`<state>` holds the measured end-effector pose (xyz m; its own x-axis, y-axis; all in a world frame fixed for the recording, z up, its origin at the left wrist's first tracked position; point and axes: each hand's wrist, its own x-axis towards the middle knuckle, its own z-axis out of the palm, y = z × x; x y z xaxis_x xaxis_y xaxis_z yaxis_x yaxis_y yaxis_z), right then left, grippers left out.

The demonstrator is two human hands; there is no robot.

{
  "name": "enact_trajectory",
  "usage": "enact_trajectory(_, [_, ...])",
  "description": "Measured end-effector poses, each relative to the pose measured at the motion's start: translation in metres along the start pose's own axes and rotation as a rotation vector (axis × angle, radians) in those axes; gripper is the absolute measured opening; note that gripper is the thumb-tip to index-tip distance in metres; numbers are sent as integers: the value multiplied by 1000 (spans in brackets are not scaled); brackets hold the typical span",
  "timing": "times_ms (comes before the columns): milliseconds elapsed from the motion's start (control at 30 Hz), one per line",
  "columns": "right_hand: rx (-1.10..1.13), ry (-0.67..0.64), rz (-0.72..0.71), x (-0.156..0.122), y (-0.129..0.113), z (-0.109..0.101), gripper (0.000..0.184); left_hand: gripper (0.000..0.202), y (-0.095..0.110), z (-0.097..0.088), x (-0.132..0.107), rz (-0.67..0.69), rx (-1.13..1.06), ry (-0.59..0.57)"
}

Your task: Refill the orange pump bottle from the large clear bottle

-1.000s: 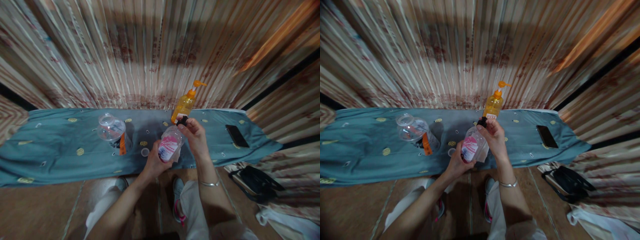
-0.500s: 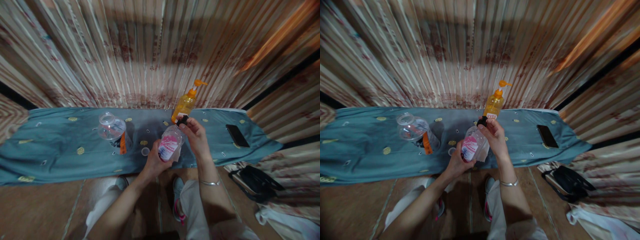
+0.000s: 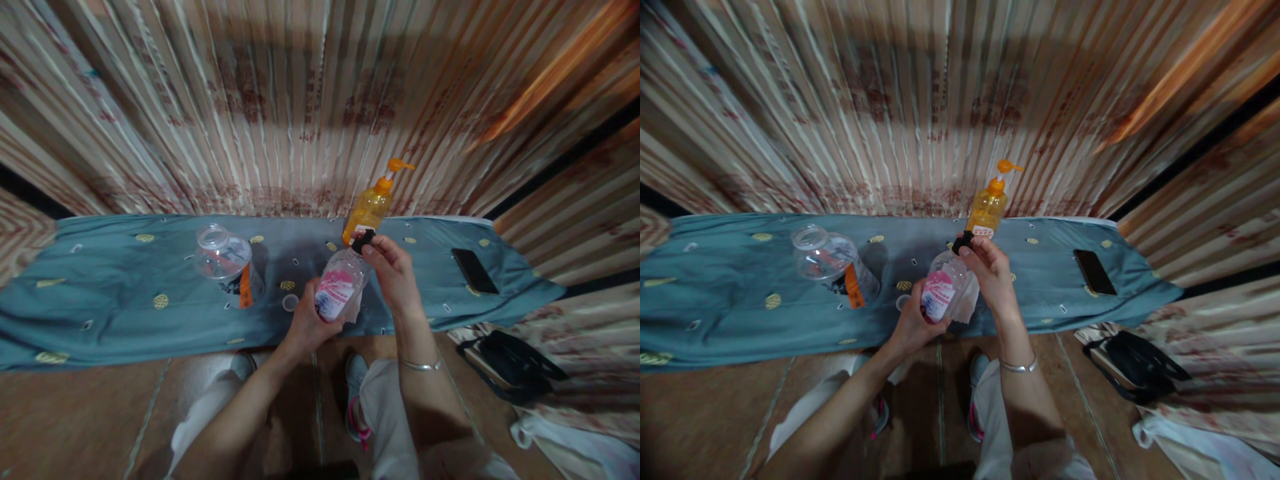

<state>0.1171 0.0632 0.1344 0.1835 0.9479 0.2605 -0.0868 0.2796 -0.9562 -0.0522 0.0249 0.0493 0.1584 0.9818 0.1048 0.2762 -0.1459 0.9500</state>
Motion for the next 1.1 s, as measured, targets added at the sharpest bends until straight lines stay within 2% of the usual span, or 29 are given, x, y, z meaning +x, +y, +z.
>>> enact_trajectory(100, [-4, -29, 5, -1, -3, 0, 41, 80, 0, 0, 0, -8, -3, 7])
enact_trajectory(400, [20, 72, -28, 0, 1, 1, 43, 80, 1, 0, -1, -3, -4, -11])
enact_trajectory(600, [36, 64, -32, -2, -9, 1, 39, 79, 0, -2, -1, 3, 5, -26])
enact_trajectory(733, [122, 102, -32, 2, -12, -9, 34, 78, 0, -3, -4, 22, 2, -17])
enact_trajectory(867, [219, 150, 4, 15, 7, -21, 35, 79, 0, -5, -7, 37, 2, -7])
enact_trajectory(967, [164, 207, 69, 23, 33, -19, 37, 80, -1, -11, -8, 36, 9, 15])
enact_trajectory(1033, [86, 135, 117, 25, 52, -11, 38, 82, -2, -16, -9, 29, 17, 38])
enact_trajectory(1100, [0, 17, 107, 23, 71, -1, 38, 83, -2, -22, -8, 31, 17, 70])
